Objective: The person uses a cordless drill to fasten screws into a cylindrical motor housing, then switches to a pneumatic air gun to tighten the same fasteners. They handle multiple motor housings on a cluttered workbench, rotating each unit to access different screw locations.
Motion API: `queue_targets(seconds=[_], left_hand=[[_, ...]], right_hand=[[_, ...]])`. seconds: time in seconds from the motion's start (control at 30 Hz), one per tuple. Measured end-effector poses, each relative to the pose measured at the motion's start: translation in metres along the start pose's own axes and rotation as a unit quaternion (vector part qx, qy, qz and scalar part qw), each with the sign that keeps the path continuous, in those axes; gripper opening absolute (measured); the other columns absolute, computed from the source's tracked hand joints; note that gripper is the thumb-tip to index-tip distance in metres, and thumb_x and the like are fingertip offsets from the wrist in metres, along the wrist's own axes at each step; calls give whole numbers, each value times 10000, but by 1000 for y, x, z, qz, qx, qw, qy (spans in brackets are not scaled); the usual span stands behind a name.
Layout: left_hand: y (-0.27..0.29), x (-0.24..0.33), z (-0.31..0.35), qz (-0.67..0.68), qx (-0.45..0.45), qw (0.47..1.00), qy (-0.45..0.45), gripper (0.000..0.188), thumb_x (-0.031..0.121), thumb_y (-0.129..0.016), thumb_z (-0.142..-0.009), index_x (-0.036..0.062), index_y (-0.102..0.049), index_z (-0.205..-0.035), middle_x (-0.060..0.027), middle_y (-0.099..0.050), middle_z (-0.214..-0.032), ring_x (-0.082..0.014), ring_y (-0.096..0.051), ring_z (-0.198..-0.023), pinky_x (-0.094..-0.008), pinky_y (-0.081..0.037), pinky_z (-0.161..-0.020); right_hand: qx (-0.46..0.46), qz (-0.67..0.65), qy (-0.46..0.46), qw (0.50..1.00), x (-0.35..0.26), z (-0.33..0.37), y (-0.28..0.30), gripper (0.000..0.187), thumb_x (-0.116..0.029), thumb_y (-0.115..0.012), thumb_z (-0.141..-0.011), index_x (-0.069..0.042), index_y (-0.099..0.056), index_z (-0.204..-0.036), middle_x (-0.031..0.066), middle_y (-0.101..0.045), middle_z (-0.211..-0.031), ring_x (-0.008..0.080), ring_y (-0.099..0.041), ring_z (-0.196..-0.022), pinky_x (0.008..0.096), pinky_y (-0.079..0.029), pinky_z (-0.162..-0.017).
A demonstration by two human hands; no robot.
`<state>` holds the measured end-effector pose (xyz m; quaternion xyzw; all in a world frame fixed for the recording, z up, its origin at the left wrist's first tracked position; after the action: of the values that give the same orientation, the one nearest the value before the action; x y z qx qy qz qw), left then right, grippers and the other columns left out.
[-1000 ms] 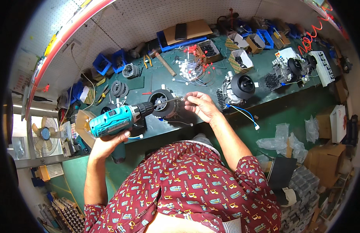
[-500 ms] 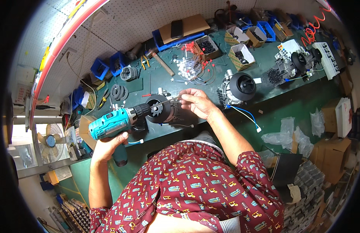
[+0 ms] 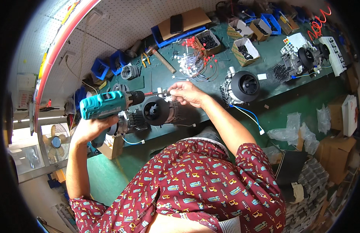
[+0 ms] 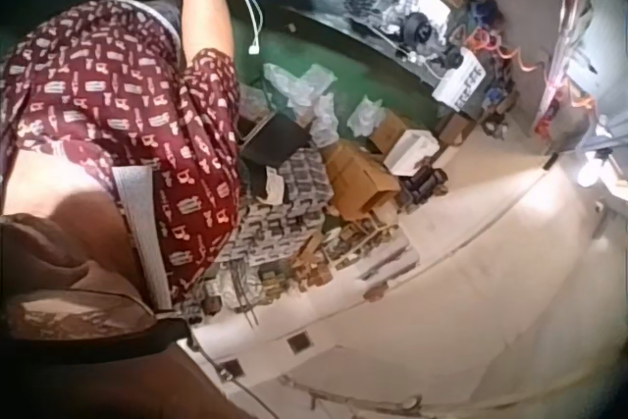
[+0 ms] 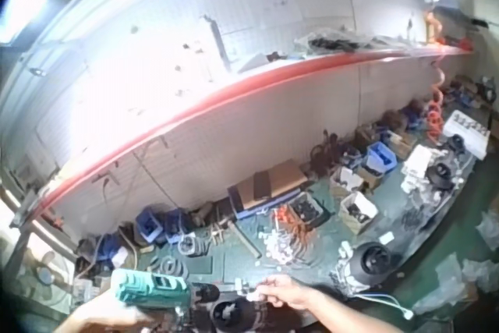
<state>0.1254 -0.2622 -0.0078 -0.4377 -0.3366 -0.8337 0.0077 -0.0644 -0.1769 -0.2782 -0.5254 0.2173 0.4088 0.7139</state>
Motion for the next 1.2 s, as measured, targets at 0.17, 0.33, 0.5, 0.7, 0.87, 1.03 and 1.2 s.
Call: queue_targets(seconds=[0.17,0.33,0.5,0.7,0.87,1.03,1.2], left_hand=[[-4,29,-20,-129,-39,990,-31,452,61,-796,-836,70,-683,-1274,-108,-712,-1146,-207,-677,-1003,-354,-548,-900],[-6,28,-38,-202,-55,977,-34,487,149,-835,-812,74,-677,-1266,-138,-679,-1175,-280,-664,-1067,-401,-537,-957],[-5,23,-43,-194,-57,979,-13,492,157,-834,-817,77,-666,-1272,-143,-680,-1176,-283,-664,-1075,-403,-539,-960],[-4,24,-41,-186,-59,980,-25,480,159,-834,-822,74,-666,-1264,-143,-680,-1175,-284,-669,-1063,-404,-547,-945],[-3,22,-42,-188,-50,980,-41,479,161,-843,-823,77,-668,-1261,-131,-702,-1150,-266,-680,-1026,-398,-556,-919],[-8,25,-44,-225,-79,971,-28,494,166,-859,-824,92,-665,-1273,-110,-730,-1124,-244,-693,-980,-388,-566,-899],[-14,18,-49,-238,-84,967,-42,404,213,-822,-841,118,-701,-1214,-127,-746,-1073,-298,-714,-958,-401,-574,-891]], right_hand=[[2,125,-11,992,8,-8,-2,281,-89,-611,-971,-59,-732,-1223,-36,-584,-731,29,-483,-611,194,-344,-479],[1,188,23,982,8,-11,-1,317,-57,-593,-957,-79,-758,-1227,-48,-603,-726,22,-488,-639,211,-391,-543],[10,216,30,976,13,-17,1,317,-48,-589,-957,-91,-764,-1218,-28,-646,-794,42,-528,-683,234,-452,-620],[7,218,46,975,13,-20,-2,323,-44,-589,-956,-88,-761,-1225,-15,-661,-830,53,-554,-721,242,-477,-658],[7,225,44,973,16,-22,2,322,-48,-591,-957,-84,-759,-1229,-10,-673,-831,48,-559,-738,243,-482,-663],[30,282,142,949,10,-28,-1,323,-101,-680,-929,-42,-742,-1241,-17,-663,-803,47,-557,-733,246,-480,-646],[74,277,118,951,33,-31,6,427,-136,-814,-835,-14,-734,-1237,4,-670,-800,62,-552,-713,261,-482,-642]])
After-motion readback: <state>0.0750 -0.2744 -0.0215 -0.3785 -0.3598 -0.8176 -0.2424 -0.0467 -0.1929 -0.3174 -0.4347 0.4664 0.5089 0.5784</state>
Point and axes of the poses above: each hand's wrist, its own z-axis away from the middle knuckle, its own y-axis out of the back of the hand, x = y × z, the point moved 10 cm from there along -z, towards the middle knuckle
